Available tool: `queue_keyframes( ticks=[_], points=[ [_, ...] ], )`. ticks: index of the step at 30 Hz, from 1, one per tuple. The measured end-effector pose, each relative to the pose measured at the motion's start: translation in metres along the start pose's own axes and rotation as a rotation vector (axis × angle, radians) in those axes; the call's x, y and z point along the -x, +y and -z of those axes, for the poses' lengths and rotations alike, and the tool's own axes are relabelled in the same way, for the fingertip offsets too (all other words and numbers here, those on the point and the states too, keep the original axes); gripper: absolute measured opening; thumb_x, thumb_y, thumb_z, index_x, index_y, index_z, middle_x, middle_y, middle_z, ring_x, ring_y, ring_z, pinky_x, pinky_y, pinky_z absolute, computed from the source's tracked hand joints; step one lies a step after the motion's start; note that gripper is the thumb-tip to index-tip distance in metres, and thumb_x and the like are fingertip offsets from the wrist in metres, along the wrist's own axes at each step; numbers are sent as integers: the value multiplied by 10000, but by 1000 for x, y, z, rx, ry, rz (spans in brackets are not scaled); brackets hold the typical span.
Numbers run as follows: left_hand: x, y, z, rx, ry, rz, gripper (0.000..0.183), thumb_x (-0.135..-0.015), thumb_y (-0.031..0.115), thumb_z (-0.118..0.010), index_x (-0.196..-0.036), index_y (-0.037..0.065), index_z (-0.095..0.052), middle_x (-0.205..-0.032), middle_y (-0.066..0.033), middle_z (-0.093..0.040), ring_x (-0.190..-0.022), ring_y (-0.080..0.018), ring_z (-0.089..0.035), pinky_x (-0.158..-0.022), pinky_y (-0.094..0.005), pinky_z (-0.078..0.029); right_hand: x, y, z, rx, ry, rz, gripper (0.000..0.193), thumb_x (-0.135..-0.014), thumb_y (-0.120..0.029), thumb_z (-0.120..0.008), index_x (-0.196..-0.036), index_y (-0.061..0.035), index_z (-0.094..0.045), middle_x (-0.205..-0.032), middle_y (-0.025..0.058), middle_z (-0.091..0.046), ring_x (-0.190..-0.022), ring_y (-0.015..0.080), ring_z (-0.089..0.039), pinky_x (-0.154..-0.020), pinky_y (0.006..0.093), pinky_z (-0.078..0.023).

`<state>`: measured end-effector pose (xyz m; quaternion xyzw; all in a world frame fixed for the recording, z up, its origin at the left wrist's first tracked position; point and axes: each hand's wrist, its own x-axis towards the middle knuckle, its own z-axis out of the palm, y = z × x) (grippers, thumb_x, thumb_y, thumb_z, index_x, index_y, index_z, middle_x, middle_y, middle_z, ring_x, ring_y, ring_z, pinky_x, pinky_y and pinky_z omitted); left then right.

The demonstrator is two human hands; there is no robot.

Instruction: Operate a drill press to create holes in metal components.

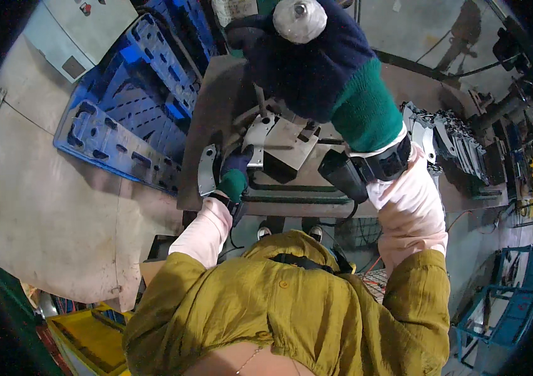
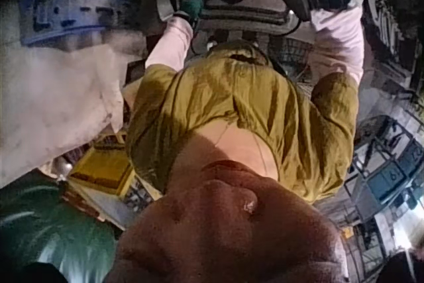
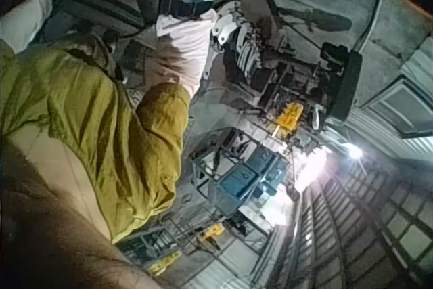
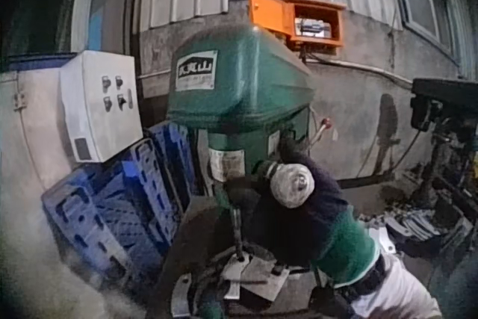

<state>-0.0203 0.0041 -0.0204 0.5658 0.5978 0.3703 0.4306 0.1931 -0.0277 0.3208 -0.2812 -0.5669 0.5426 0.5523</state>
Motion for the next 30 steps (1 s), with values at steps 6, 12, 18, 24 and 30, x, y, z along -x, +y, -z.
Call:
queue_keyframes(
  ticks=[6, 12, 18, 24, 30],
  points=[
    [55, 21, 24, 458, -26, 199, 497, -928, 398, -622, -1224, 0, -594, -1041, -84, -669, -854, -212, -612, -789, -381, -480, 46, 39, 68, -555, -36, -277, 495, -1007, -433, -429, -1253, -29, -576, -1087, 94, -663, -872, 169, -635, -780, 313, -520],
    [74, -107, 91, 56, 430, -7, 545, -925, 398, -640, -1278, -8, -551, -1065, -96, -657, -919, -208, -603, -848, -384, -473, 128, 85, 115, -416, 456, -479, 509, -996, -454, -457, -1239, -22, -573, -996, 82, -671, -749, 170, -629, -686, 291, -512],
    [51, -154, 125, -245, 405, -66, 464, -925, 381, -617, -1232, 32, -613, -1141, -200, -657, -1036, -358, -616, -919, -427, -464, 159, 107, 145, -509, 556, -498, 503, -990, -459, -478, -1195, -10, -573, -892, 43, -640, -681, 143, -581, -600, 273, -478],
    [24, -108, 80, -358, 484, 294, 558, -906, 496, -581, -1195, 23, -642, -1193, -195, -654, -1099, -363, -611, -934, -457, -457, 201, 118, 175, -506, 721, -461, 513, -991, -481, -470, -1165, -11, -577, -882, 36, -620, -639, 135, -532, -561, 259, -438],
    [15, -187, 91, -898, 368, 337, 533, -939, 458, -575, -1221, 9, -625, -1162, -178, -669, -980, -306, -664, -801, -436, -516, 265, 123, 225, -205, 1028, -455, 499, -961, -455, -544, -1183, -12, -594, -884, 81, -644, -671, 159, -575, -602, 296, -476]
  ],
)
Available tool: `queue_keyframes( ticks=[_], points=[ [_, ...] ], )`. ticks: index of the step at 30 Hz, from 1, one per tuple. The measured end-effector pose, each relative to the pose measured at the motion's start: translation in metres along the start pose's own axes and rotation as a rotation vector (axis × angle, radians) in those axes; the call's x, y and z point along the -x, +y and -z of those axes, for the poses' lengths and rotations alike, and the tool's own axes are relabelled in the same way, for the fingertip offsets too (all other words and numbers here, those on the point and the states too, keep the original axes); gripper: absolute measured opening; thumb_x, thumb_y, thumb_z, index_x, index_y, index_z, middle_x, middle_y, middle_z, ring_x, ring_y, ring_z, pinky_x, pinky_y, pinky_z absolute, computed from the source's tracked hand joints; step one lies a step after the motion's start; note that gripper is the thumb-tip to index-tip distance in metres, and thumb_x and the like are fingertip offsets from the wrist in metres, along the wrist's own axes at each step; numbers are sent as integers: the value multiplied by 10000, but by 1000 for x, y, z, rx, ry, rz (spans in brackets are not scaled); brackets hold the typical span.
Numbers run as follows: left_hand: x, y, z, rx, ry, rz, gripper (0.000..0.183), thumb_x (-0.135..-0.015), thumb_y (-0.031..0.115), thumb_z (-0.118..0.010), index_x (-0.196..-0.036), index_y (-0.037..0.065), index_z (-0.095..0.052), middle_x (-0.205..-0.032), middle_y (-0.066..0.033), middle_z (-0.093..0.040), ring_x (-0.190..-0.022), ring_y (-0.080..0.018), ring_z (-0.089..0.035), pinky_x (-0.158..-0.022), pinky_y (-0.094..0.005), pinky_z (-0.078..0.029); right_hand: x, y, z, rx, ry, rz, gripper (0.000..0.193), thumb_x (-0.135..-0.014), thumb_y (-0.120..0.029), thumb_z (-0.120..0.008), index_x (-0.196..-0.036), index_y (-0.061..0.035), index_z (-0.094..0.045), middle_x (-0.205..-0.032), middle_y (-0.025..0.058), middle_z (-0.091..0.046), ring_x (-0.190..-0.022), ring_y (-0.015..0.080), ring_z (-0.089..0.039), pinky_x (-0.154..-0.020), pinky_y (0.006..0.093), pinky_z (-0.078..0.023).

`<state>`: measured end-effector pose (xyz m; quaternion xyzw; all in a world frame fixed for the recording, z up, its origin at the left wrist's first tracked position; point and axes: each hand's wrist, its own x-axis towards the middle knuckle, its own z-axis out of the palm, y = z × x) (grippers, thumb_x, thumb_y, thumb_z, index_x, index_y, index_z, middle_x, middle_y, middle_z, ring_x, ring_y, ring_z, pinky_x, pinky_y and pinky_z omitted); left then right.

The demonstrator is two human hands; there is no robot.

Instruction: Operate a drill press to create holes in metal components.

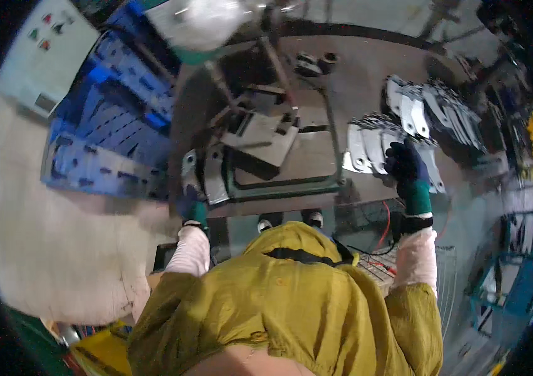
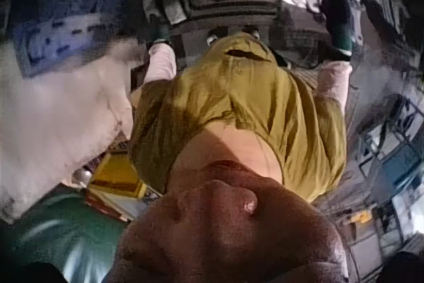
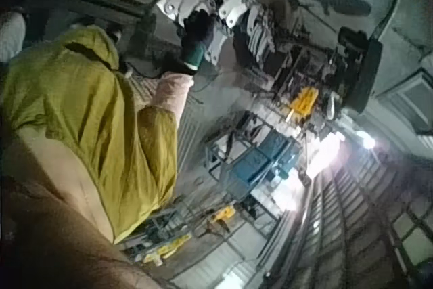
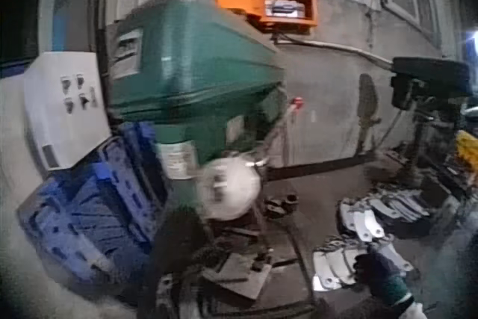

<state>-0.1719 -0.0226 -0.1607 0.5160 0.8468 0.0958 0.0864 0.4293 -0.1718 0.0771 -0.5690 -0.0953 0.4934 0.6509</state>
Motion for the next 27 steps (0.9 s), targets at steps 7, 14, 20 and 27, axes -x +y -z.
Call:
queue_keyframes(
  ticks=[7, 14, 20, 27],
  points=[
    [-3, -14, 11, 242, 86, -153, 553, -872, 379, -684, -1292, 39, -569, -1149, -149, -662, -1027, -301, -628, -815, -417, -522, -15, -14, 145, 1525, 565, 309, 884, -744, -543, -704, -1412, -38, -418, -1256, 231, -583, -1144, 398, -565, -992, 474, -423],
    [-28, -17, 30, 95, 213, -226, 593, -825, 399, -721, -1284, 51, -580, -1187, -168, -650, -1104, -329, -612, -893, -423, -502, 7, 4, 145, 1963, 223, 381, 1037, -662, -492, -765, -1491, -106, -277, -1529, 162, -317, -1431, 359, -273, -1156, 511, -222],
    [-56, -27, 21, 668, 176, -104, 574, -847, 467, -652, -1228, 38, -628, -1192, -203, -654, -1093, -336, -628, -937, -421, -478, -41, 61, 103, 2152, 159, 731, 667, -834, -315, -611, -1415, -79, -380, -1415, 171, -461, -1338, 350, -421, -1132, 484, -294],
    [-7, 59, 38, 257, 178, -115, 610, -873, 521, -620, -1264, 53, -603, -1204, -169, -647, -1090, -319, -619, -924, -388, -482, -43, 67, 103, 2154, 197, 752, 444, -880, -160, -474, -1307, -43, -448, -1168, 127, -593, -1048, 303, -604, -893, 452, -480]
  ],
)
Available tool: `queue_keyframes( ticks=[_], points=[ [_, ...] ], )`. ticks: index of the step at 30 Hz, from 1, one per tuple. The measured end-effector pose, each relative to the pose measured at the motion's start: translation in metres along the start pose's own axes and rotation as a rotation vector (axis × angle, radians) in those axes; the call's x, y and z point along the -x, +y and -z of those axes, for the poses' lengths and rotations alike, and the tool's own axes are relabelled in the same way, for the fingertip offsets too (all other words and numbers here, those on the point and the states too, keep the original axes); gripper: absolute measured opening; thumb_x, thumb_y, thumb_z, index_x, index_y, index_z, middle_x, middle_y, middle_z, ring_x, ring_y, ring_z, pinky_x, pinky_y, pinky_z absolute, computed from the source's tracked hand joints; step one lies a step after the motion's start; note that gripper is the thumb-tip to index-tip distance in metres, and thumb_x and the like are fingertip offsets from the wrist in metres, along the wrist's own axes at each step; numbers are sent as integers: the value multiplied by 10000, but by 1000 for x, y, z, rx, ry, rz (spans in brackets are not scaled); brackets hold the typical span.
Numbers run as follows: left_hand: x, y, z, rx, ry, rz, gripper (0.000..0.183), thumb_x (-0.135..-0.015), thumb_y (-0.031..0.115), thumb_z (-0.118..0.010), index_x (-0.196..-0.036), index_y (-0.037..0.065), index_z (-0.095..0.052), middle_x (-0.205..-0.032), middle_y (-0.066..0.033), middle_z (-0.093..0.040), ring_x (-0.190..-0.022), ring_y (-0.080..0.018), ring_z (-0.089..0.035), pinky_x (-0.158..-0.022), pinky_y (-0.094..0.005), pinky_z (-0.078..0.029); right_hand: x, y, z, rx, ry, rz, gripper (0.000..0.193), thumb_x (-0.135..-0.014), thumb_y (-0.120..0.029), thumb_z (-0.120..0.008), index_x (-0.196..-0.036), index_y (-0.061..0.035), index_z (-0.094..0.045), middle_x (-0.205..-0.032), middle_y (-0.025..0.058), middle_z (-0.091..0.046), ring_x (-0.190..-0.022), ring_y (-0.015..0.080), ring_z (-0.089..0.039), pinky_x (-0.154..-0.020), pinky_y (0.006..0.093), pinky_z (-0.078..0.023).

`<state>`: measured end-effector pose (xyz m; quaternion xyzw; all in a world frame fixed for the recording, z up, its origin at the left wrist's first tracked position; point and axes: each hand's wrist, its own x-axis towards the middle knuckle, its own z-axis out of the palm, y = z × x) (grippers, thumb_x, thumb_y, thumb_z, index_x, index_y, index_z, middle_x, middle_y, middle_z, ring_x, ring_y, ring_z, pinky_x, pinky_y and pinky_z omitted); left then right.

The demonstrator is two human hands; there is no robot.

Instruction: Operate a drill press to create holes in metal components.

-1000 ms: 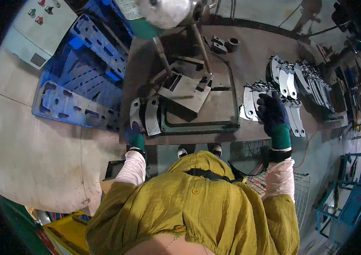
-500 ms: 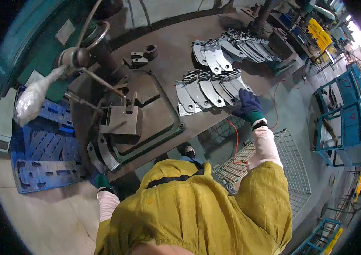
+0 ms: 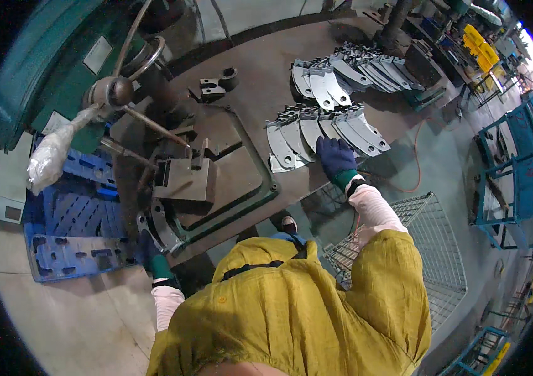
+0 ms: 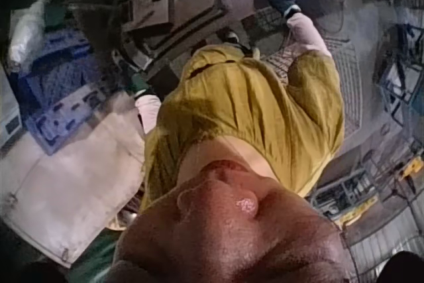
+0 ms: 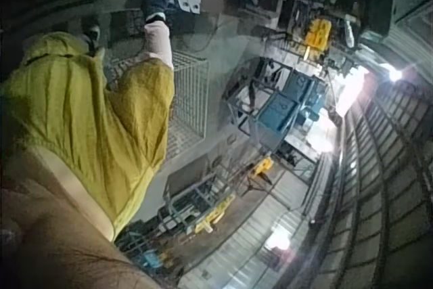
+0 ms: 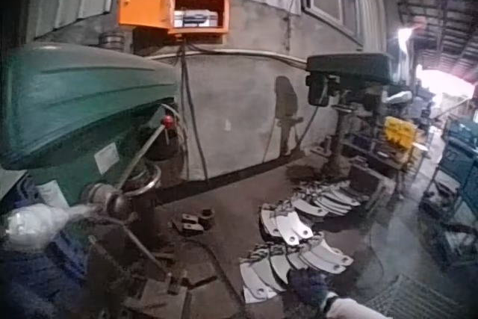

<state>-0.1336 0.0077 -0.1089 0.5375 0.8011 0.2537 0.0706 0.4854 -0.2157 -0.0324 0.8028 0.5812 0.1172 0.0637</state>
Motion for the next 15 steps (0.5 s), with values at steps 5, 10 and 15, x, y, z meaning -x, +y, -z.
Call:
queue_keyframes(
  ticks=[5, 10, 15],
  points=[
    [14, -11, 12, 686, -35, -37, 605, -889, 524, -607, -1272, 55, -598, -1244, -123, -635, -1130, -291, -595, -938, -376, -476, -22, -29, 50, -205, -163, 34, 446, -898, -171, -465, -1331, -71, -433, -1082, 127, -618, -856, 311, -676, -663, 457, -515],
    [55, 94, 58, 206, 116, -537, 462, -891, 333, -672, -1246, 42, -614, -1187, -148, -653, -1085, -312, -614, -955, -380, -470, -18, -34, 42, -160, -191, 26, 421, -912, -178, -467, -1320, -75, -447, -1012, 136, -645, -767, 315, -686, -638, 468, -516],
    [80, 144, 81, 640, -3, -571, 395, -846, 156, -727, -1208, 32, -630, -1152, -152, -660, -1059, -293, -627, -943, -379, -486, -22, -43, 47, -330, 49, -60, 405, -928, -264, -504, -1319, -164, -473, -919, 150, -684, -685, 343, -666, -592, 481, -507]
  ],
)
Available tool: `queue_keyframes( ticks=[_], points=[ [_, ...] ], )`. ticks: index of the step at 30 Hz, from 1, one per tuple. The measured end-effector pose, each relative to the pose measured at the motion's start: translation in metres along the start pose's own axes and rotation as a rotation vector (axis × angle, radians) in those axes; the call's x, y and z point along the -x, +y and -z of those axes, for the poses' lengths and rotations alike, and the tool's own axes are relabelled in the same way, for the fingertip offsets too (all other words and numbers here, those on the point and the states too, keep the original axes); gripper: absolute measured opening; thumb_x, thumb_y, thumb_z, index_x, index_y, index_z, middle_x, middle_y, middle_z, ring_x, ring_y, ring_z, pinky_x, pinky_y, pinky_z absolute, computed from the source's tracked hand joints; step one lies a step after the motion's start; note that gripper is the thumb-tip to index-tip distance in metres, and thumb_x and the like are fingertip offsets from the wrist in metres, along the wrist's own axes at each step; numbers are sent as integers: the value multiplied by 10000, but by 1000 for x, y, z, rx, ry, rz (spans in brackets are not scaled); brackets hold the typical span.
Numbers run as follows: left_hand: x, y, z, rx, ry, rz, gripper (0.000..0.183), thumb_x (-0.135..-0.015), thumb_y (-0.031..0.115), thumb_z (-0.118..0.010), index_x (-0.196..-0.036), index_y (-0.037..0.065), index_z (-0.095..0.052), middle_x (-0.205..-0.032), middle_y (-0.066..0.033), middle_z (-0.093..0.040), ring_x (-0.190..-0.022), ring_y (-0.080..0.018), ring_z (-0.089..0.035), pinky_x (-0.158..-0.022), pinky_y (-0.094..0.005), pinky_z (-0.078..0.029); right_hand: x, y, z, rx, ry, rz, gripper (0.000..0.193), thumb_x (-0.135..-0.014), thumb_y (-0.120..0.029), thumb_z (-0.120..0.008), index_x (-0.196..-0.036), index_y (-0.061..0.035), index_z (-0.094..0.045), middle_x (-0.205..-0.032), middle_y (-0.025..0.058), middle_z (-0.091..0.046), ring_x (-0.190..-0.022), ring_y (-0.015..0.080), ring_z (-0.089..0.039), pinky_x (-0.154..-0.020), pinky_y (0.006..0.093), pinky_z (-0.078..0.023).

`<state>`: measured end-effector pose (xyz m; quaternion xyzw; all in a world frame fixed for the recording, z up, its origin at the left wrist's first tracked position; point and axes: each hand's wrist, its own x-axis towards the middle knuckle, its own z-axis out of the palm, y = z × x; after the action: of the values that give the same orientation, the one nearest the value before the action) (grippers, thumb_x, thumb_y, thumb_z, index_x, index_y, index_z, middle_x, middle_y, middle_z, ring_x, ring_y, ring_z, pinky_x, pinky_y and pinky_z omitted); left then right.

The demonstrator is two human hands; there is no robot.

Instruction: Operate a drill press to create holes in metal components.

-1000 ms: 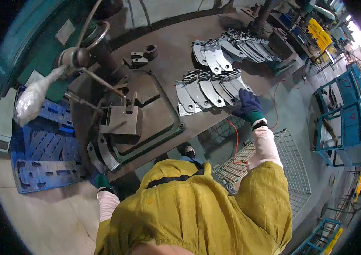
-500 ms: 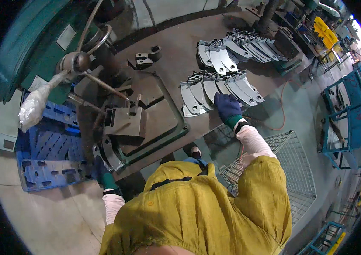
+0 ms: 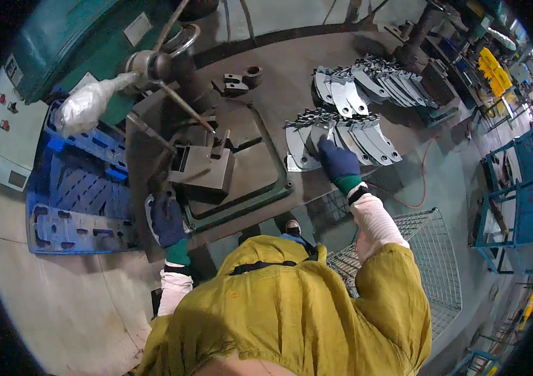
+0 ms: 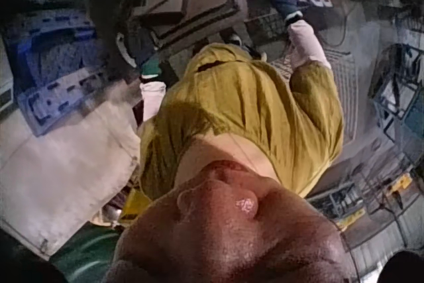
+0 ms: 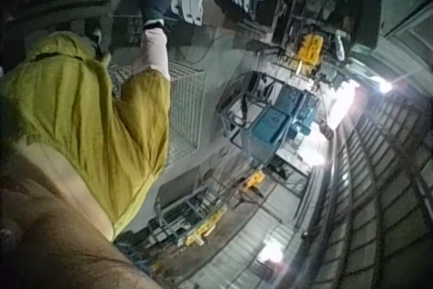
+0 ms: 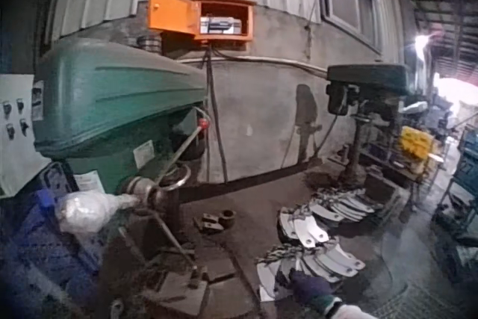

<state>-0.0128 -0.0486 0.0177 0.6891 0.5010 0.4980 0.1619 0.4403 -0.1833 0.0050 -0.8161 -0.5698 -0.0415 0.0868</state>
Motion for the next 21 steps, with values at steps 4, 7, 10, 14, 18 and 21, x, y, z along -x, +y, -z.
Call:
queue_keyframes(
  ticks=[4, 7, 10, 14, 18, 21],
  points=[
    [0, 11, -3, 93, -162, -18, 403, -840, 159, -732, -1207, 34, -624, -1141, -135, -662, -1054, -285, -627, -947, -379, -490, -17, -6, 30, -909, 154, -484, 377, -938, -274, -559, -1265, -90, -594, -864, 119, -700, -671, 228, -689, -569, 360, -538],
    [2, 30, -11, 138, -290, -91, 435, -839, 160, -728, -1239, 42, -603, -1124, -134, -665, -1036, -281, -630, -945, -380, -491, -21, -31, 73, -1357, -14, -481, 332, -945, -211, -554, -1199, -9, -627, -925, 117, -694, -678, 195, -699, -559, 293, -563],
    [5, 62, -24, 146, -449, -56, 471, -838, 173, -724, -1265, 34, -581, -1114, -149, -667, -1004, -261, -638, -933, -372, -494, -16, -69, 110, -1398, -316, -239, 283, -944, -132, -526, -1177, -1, -619, -996, 133, -674, -690, 208, -701, -594, 302, -586],
    [-31, 112, -17, 395, -1162, 316, 516, -833, 187, -718, -1289, 13, -550, -1193, -131, -622, -1073, -198, -603, -940, -319, -489, -25, -120, 104, -1279, -438, 294, 287, -908, -101, -556, -1171, -5, -619, -1024, 148, -663, -740, 222, -700, -631, 314, -588],
    [8, 51, -2, 708, -984, 621, 541, -851, 231, -714, -1277, -52, -537, -1150, -138, -650, -982, -212, -630, -884, -335, -493, -58, -192, 114, -1178, -599, 99, 366, -969, -210, -530, -1276, -16, -579, -1082, 109, -687, -852, 179, -690, -739, 305, -558],
    [25, -12, -2, 280, -845, 315, 526, -841, 135, -684, -1327, 14, -523, -1149, -150, -651, -973, -242, -648, -869, -347, -510, -74, -219, 145, -1454, -416, 322, 492, -986, -340, -520, -1337, 5, -523, -1190, 136, -665, -1030, 223, -660, -935, 335, -499]
  ],
)
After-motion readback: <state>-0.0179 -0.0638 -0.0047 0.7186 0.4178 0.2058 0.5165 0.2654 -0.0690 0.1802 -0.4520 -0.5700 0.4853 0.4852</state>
